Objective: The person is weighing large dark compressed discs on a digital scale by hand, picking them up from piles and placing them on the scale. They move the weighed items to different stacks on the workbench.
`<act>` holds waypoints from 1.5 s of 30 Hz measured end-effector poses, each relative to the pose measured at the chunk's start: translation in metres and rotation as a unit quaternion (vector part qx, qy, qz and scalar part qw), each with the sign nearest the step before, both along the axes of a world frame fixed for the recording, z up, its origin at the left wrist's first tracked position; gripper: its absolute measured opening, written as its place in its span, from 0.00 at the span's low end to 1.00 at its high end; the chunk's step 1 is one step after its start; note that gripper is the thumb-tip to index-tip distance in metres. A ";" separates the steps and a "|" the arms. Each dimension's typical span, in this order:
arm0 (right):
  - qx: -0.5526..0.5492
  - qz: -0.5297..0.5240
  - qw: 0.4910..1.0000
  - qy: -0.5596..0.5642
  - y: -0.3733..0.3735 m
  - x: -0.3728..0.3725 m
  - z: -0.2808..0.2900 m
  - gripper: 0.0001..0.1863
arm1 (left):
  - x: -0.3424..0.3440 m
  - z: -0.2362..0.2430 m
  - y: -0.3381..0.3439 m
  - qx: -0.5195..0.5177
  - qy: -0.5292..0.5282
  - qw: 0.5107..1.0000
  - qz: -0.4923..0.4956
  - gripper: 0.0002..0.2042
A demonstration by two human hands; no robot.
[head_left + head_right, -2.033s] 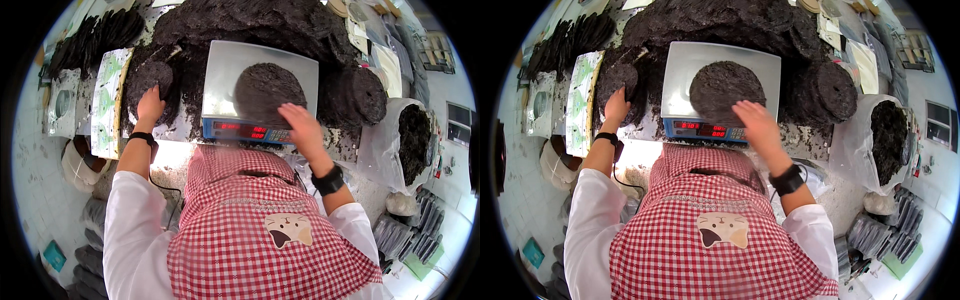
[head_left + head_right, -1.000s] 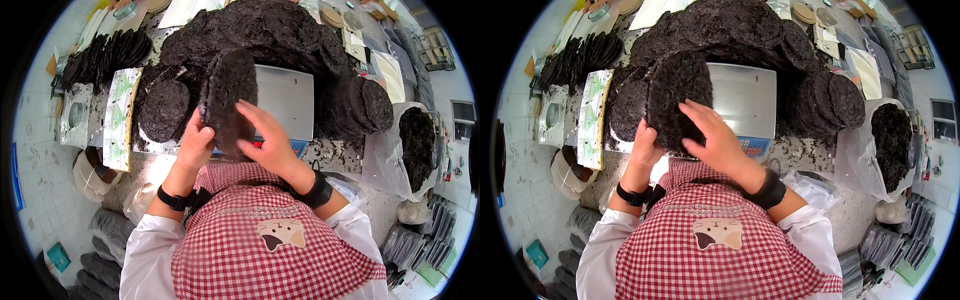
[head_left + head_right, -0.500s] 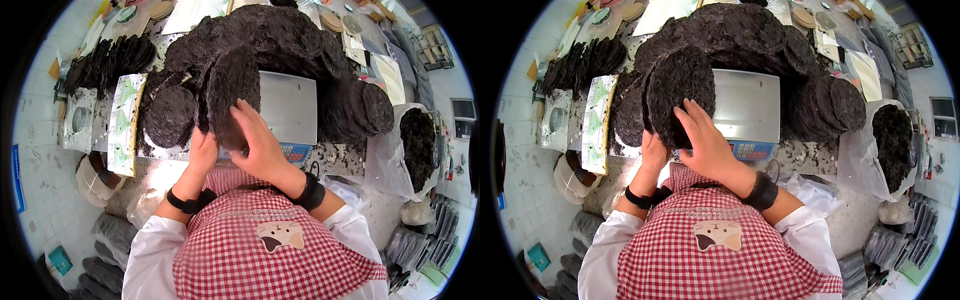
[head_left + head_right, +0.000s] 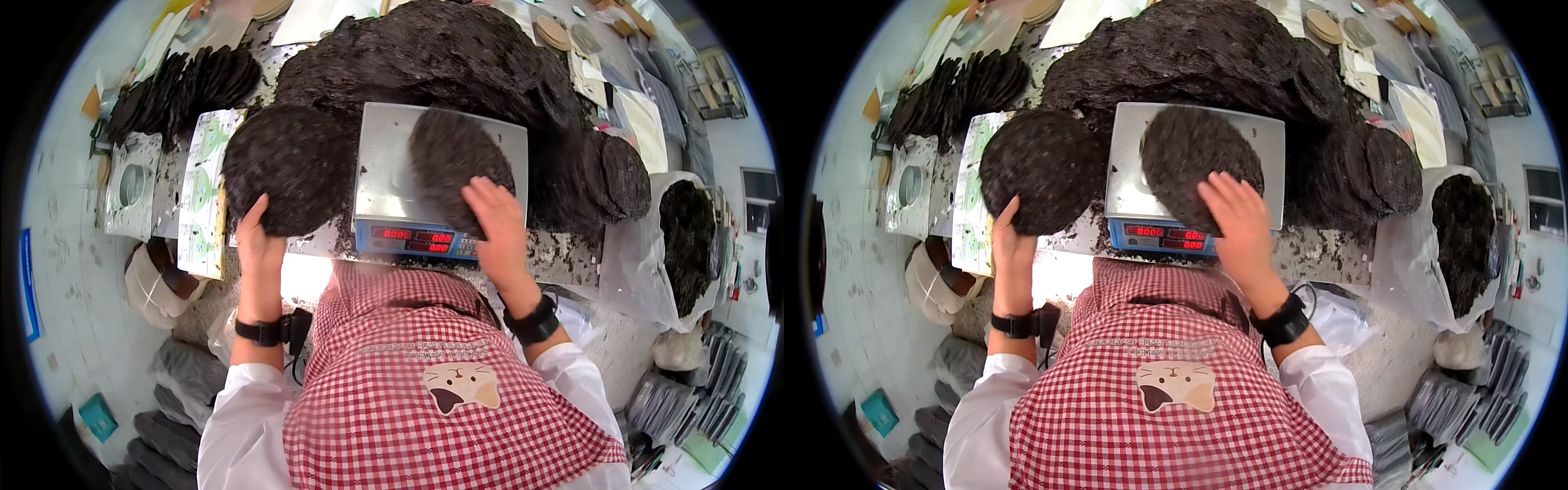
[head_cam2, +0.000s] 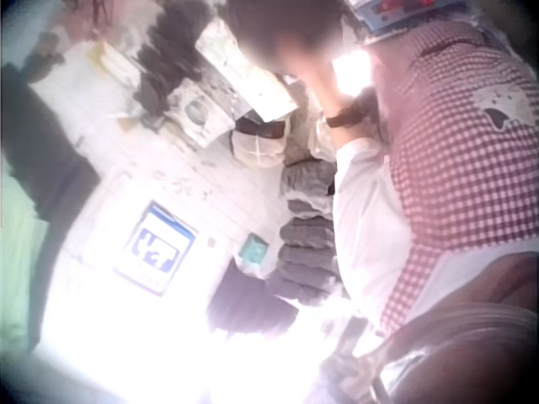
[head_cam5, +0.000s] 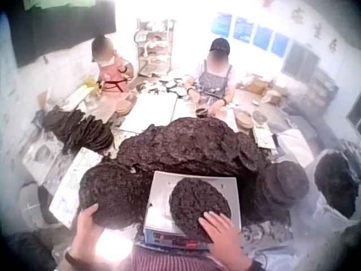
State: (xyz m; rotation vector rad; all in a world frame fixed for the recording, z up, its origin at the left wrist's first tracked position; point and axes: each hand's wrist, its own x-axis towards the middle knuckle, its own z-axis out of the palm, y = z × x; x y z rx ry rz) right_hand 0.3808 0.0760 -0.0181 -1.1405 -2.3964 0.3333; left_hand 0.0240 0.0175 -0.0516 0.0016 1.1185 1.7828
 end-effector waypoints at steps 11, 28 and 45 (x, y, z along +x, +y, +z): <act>-0.013 -0.020 0.998 -0.055 0.016 0.046 0.015 0.52 | -0.012 0.033 0.007 0.081 -0.052 0.995 -0.002 0.21; -0.096 -0.372 0.881 0.278 0.038 0.139 0.043 0.14 | 0.116 0.012 0.050 -0.022 -0.100 0.986 -0.132 0.17; -0.372 -0.051 0.790 0.485 0.054 0.023 0.049 0.21 | 0.128 0.060 0.063 0.094 0.124 0.944 -0.290 0.25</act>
